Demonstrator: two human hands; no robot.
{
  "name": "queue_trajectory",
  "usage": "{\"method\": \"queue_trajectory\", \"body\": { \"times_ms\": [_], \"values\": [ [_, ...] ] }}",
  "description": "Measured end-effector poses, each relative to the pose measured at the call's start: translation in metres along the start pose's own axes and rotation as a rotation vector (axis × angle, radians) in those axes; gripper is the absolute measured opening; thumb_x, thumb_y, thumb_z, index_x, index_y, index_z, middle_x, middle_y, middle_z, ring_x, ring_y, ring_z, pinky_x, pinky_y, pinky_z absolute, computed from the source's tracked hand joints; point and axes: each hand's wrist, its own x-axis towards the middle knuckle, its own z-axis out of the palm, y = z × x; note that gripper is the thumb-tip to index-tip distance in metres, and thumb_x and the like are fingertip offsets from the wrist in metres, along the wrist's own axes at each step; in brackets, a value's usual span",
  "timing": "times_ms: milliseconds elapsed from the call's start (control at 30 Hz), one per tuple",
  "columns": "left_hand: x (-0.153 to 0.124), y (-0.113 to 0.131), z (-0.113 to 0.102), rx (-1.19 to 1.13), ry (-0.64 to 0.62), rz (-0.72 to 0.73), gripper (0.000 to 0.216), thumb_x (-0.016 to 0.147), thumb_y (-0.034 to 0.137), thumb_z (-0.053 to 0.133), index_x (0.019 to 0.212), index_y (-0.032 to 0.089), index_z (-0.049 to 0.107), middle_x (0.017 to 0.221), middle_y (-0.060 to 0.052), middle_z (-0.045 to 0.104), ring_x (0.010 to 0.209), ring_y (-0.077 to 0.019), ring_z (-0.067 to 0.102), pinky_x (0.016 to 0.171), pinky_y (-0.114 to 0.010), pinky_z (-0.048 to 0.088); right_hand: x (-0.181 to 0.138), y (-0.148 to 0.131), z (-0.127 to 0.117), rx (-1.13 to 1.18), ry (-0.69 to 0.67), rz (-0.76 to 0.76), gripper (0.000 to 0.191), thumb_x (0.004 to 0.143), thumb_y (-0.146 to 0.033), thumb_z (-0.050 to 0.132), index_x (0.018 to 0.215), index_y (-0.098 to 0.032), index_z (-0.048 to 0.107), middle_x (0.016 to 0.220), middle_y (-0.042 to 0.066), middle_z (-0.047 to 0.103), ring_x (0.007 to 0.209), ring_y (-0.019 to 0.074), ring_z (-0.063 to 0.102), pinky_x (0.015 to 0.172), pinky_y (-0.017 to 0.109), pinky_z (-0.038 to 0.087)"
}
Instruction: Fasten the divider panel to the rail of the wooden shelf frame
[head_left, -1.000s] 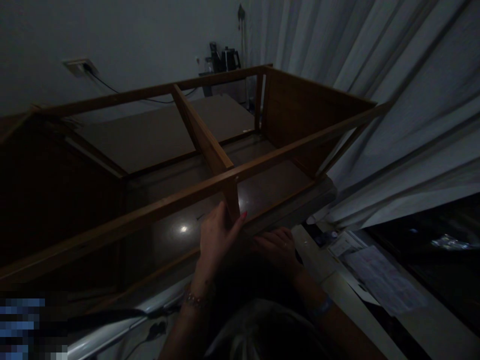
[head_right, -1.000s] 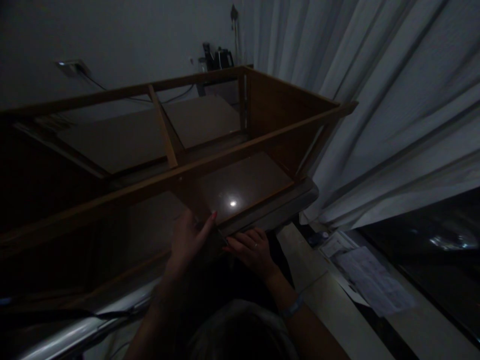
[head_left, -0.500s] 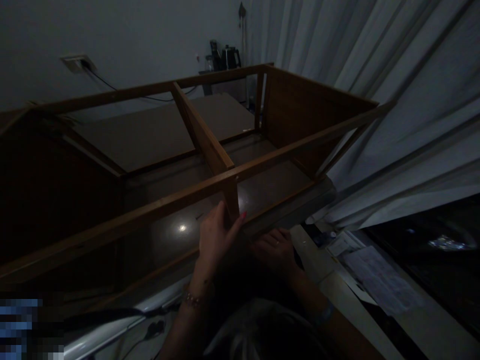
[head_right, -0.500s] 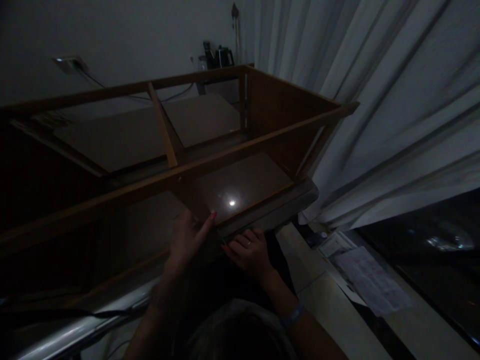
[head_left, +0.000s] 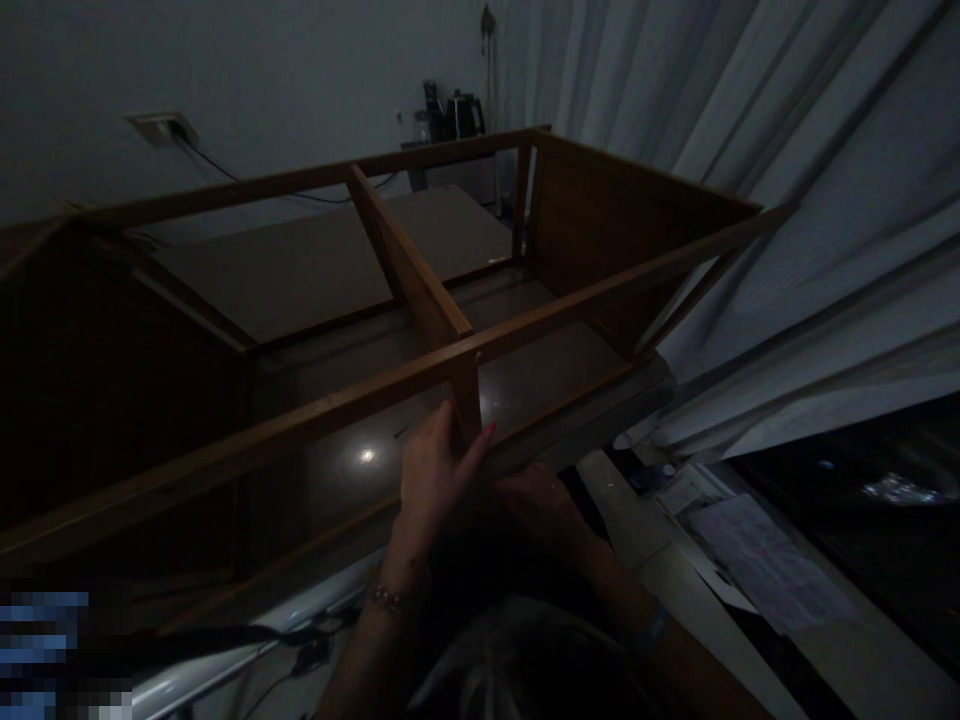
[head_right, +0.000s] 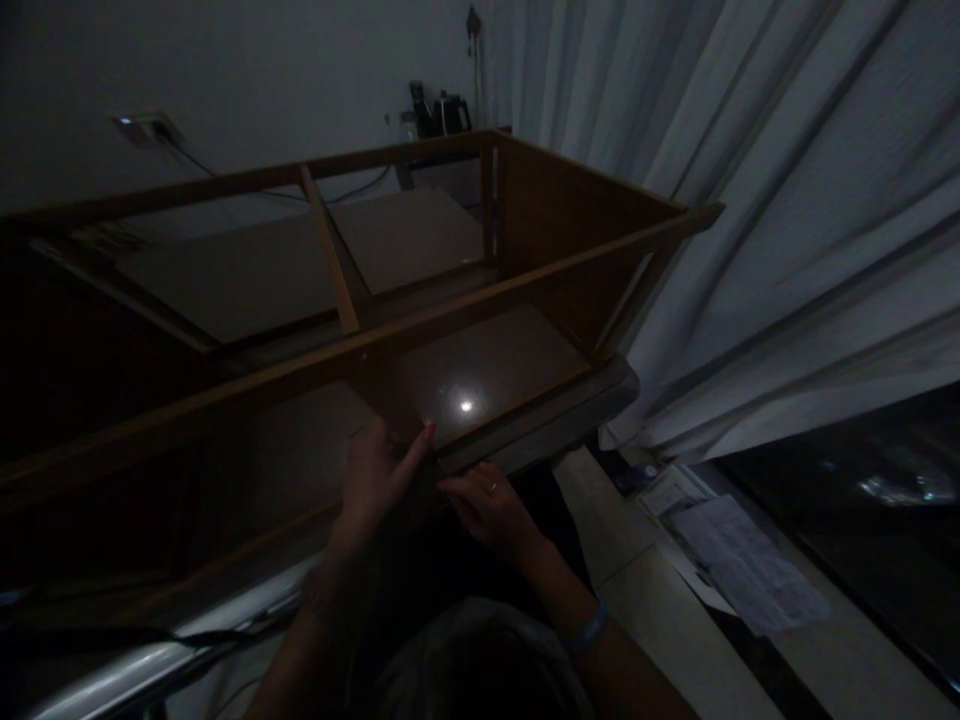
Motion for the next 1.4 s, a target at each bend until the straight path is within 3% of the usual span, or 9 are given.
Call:
{"method": "queue_trajectory", "body": {
  "times_ms": [200, 300, 467, 700, 967, 1167, 1400],
  "values": [
    [0.0, -0.001, 0.001, -0.006, 0.01, 0.011, 0.039, 0.085, 0.055, 0.049, 0.097, 0.02, 0.056, 0.082, -0.004, 0.065, 0.074, -0.019, 0.063, 0.063, -0.028, 0.045, -0.001, -0.01, 0.005, 0.181, 0.061, 0.231, 0.019, 0.093, -0.023, 0.049, 0.107, -0.024, 0.061, 0.083, 0.002, 0.067, 0.072, 0.0143, 0.063, 0.066, 0.025, 0.052],
    [0.0, -0.002, 0.001, -0.014, 0.006, 0.021, 0.039, 0.085, 0.055, 0.049, 0.098, 0.019, 0.057, 0.082, -0.004, 0.066, 0.074, -0.0187, 0.063, 0.063, -0.028, 0.045, -0.003, -0.01, 0.005, 0.22, 0.068, 0.262, 0.015, 0.093, -0.026, 0.052, 0.098, -0.023, 0.065, 0.08, 0.001, 0.068, 0.071, 0.0141, 0.064, 0.065, 0.025, 0.053],
    [0.001, -0.001, 0.001, 0.003, 0.008, 0.015, 0.038, 0.085, 0.056, 0.048, 0.094, 0.019, 0.057, 0.081, -0.005, 0.066, 0.072, -0.0186, 0.063, 0.063, -0.028, 0.045, 0.0, -0.009, -0.001, 0.228, 0.025, 0.142, 0.02, 0.095, -0.028, 0.049, 0.092, -0.021, 0.067, 0.081, 0.002, 0.072, 0.073, 0.0141, 0.066, 0.067, 0.025, 0.055],
    [0.0, 0.0, 0.002, 0.011, 0.016, 0.015, 0.038, 0.085, 0.055, 0.049, 0.096, 0.019, 0.057, 0.082, -0.005, 0.066, 0.073, -0.0191, 0.063, 0.063, -0.028, 0.046, 0.004, -0.003, -0.012, 0.143, -0.134, 0.01, 0.022, 0.095, -0.023, 0.048, 0.111, -0.021, 0.063, 0.093, 0.003, 0.072, 0.086, 0.0147, 0.067, 0.077, 0.027, 0.056],
    [-0.001, -0.003, 0.002, 0.011, 0.013, 0.017, 0.038, 0.085, 0.055, 0.049, 0.093, 0.019, 0.056, 0.08, -0.005, 0.064, 0.072, -0.0189, 0.062, 0.063, -0.028, 0.045, 0.002, 0.007, -0.02, 0.054, -0.33, -0.101, 0.038, 0.091, -0.014, 0.05, 0.129, -0.022, 0.052, 0.112, 0.005, 0.066, 0.103, 0.0149, 0.061, 0.09, 0.028, 0.054],
    [-0.001, 0.0, 0.001, 0.004, 0.006, 0.001, 0.036, 0.085, 0.054, 0.05, 0.091, 0.019, 0.056, 0.079, -0.004, 0.064, 0.071, -0.018, 0.061, 0.062, -0.028, 0.044, 0.007, 0.005, -0.016, 0.047, -0.225, -0.161, 0.02, 0.094, -0.02, 0.048, 0.108, -0.019, 0.063, 0.097, 0.005, 0.068, 0.09, 0.0157, 0.062, 0.08, 0.03, 0.056],
    [0.0, 0.001, 0.0, -0.038, 0.006, 0.002, 0.036, 0.085, 0.053, 0.05, 0.096, 0.02, 0.057, 0.081, -0.004, 0.065, 0.073, -0.0182, 0.063, 0.063, -0.027, 0.045, 0.003, 0.004, -0.004, -0.026, -0.054, -0.187, 0.016, 0.091, -0.021, 0.056, 0.106, -0.022, 0.062, 0.093, 0.003, 0.069, 0.087, 0.015, 0.064, 0.08, 0.029, 0.054]
  ]
}}
